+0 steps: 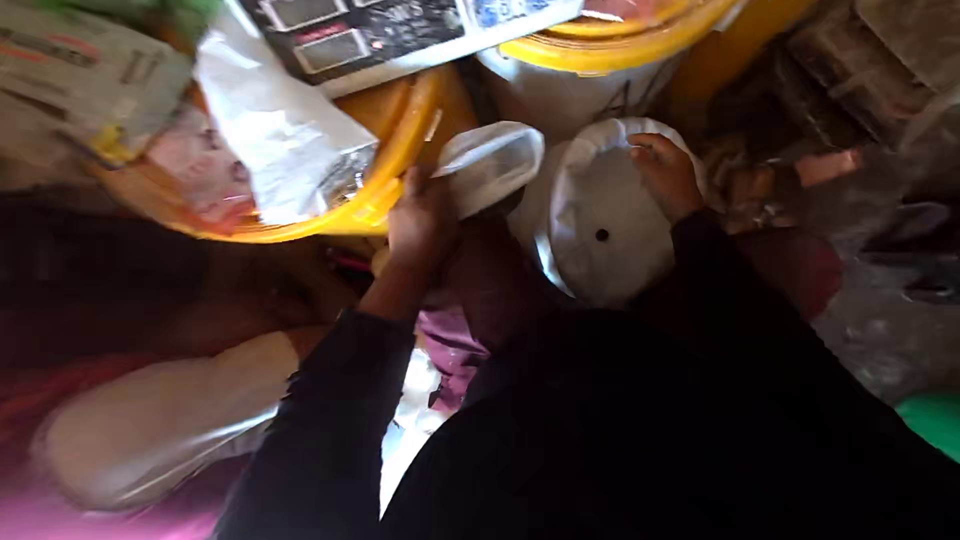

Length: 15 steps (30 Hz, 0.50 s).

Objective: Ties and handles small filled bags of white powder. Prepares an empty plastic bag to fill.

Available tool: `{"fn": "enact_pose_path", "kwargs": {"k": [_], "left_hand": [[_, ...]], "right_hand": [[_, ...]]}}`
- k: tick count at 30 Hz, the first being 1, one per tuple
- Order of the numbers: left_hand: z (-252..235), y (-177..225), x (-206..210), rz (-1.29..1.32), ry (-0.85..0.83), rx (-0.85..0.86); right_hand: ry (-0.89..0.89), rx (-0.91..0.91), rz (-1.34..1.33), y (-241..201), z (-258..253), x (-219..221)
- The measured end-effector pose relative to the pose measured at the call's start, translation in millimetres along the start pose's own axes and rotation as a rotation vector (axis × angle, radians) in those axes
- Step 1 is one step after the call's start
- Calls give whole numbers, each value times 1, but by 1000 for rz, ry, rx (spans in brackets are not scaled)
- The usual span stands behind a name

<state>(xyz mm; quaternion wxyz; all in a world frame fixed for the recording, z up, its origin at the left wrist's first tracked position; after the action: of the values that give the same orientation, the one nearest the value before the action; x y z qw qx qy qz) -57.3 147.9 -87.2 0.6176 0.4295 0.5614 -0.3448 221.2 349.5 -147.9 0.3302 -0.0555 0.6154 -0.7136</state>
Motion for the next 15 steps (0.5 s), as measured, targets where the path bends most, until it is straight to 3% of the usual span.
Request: {"fn": "enact_pose_path", "kwargs": {"k": [2,5,8,10,13,15], "left_hand": [[3,-6,4,34,132,12],[3,-8,5,27,208,16],[1,15,1,-11,-39,-156],[0,8,-6,-53,-213,-257],[-5,-5,-1,51,-27,-97],[-9,-10,1,94,-15,-50]], "right_hand": [[-12,218,104,51,-7,-9],[-180,358,290,108,1,29],[-341,383,531,155,33,70],[-468,343,684,166,35,106],[-481,395,780,159,20,114],[-392,405,753,165,0,107]]}}
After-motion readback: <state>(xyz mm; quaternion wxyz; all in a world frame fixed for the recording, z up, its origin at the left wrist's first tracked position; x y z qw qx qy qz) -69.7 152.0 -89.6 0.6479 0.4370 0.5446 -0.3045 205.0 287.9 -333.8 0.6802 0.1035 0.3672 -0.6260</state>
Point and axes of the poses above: each hand's wrist, its own z-axis away from the middle knuckle, its own x-axis out of the palm, y = z × x, the point moved 5 cm from there along -z, towards the middle knuckle, and after that the axes turned 11 degrees about -z, right-handed, at the moved point
